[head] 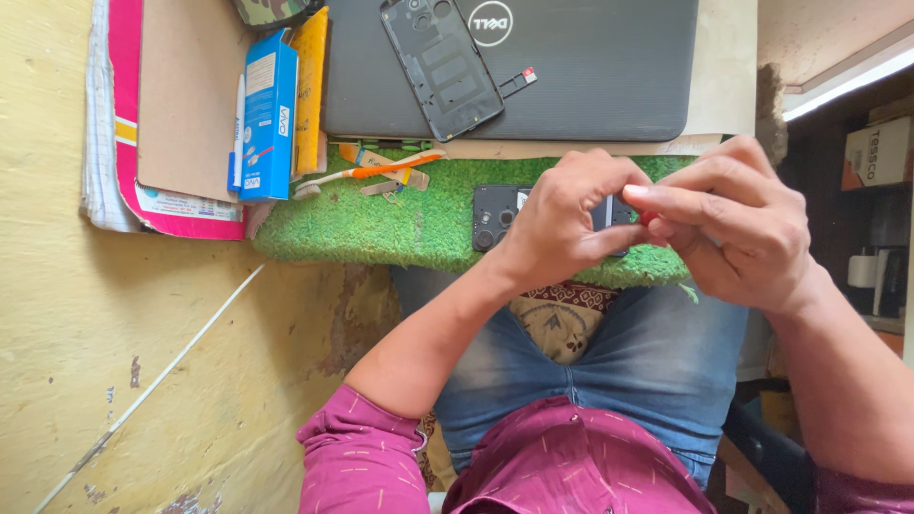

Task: The person removes the back cover of a smartphone and then uses a red-handled screwdriver to unscrew multiple screws around the battery and camera area. The back cover is placed on a laptop, and the phone remains on the person's lap during the process.

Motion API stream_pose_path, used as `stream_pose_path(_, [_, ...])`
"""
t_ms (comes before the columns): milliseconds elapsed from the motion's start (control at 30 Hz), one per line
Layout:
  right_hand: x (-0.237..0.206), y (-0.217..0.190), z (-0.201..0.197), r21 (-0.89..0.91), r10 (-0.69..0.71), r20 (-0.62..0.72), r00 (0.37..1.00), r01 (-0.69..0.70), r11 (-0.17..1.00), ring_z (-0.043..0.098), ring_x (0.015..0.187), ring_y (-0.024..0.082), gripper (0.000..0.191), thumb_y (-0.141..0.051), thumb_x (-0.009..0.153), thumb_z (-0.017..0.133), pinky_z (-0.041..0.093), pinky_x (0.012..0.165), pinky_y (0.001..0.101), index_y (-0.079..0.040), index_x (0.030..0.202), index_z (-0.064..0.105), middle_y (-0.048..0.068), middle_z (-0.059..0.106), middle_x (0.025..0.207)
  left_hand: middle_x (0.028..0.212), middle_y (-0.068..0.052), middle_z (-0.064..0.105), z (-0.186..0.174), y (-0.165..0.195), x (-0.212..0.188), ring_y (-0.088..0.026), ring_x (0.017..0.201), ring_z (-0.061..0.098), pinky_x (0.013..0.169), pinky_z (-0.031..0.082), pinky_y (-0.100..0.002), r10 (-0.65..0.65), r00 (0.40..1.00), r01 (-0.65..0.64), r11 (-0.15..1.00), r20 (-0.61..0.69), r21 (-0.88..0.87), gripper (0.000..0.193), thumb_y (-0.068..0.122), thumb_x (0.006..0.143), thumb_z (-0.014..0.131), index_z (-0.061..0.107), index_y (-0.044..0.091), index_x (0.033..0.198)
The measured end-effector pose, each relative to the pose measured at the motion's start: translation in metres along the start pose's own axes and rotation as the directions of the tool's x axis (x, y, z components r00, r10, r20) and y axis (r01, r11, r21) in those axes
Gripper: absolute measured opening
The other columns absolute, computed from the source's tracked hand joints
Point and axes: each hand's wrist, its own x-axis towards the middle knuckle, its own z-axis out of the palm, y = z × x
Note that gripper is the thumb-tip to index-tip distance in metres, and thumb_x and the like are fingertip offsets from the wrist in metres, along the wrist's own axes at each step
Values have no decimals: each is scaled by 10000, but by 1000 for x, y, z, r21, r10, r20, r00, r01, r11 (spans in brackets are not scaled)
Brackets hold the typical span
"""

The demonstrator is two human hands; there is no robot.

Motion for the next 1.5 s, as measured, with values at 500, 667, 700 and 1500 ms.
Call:
stream_pose_path(500, [5, 2, -6, 77, 10, -54, 999, -5, 997, 696, 870, 233, 277, 65, 905, 761, 564, 743, 334, 28, 1173, 699, 167, 698, 983, 914, -33, 611, -11, -1, -3, -248, 952, 604, 853, 424, -424, 71, 976, -135, 937, 204, 321, 159, 164, 844, 770, 657, 134, 951])
stream_pose_path(667, [3, 2, -8, 75, 23, -91, 996, -16, 997, 693, 878, 235, 259, 58, 925, 765, 560, 720, 307, 29, 1175, 701, 170, 698, 990, 863, -39, 593, 1, 1, -2, -240, 889, 597, 855, 445, -416, 118, 972, -203, 851, 201, 485, 74, 149, 868, 718, 649, 125, 867])
stream_pose_path(700, [2, 2, -8, 79, 29, -97, 995, -21, 997, 694, 881, 235, 251, 58, 931, 760, 564, 726, 305, 29, 1173, 698, 174, 696, 995, 848, -44, 588, 4, 2, -2, -240, 871, 595, 851, 450, -415, 129, 972, -216, 828, 199, 518, 81, 150, 869, 711, 641, 119, 844])
stream_pose_path(1500, [-10, 3, -18, 27, 98, -149, 984, -95, 995, 687, 836, 214, 192, -19, 996, 759, 554, 727, 292, 11, 1180, 711, 157, 699, 992, 816, -80, 585, 20, -3, 3, -250, 806, 605, 766, 484, -399, 89, 962, -239, 729, 257, 642, 47, 113, 819, 610, 602, 80, 852])
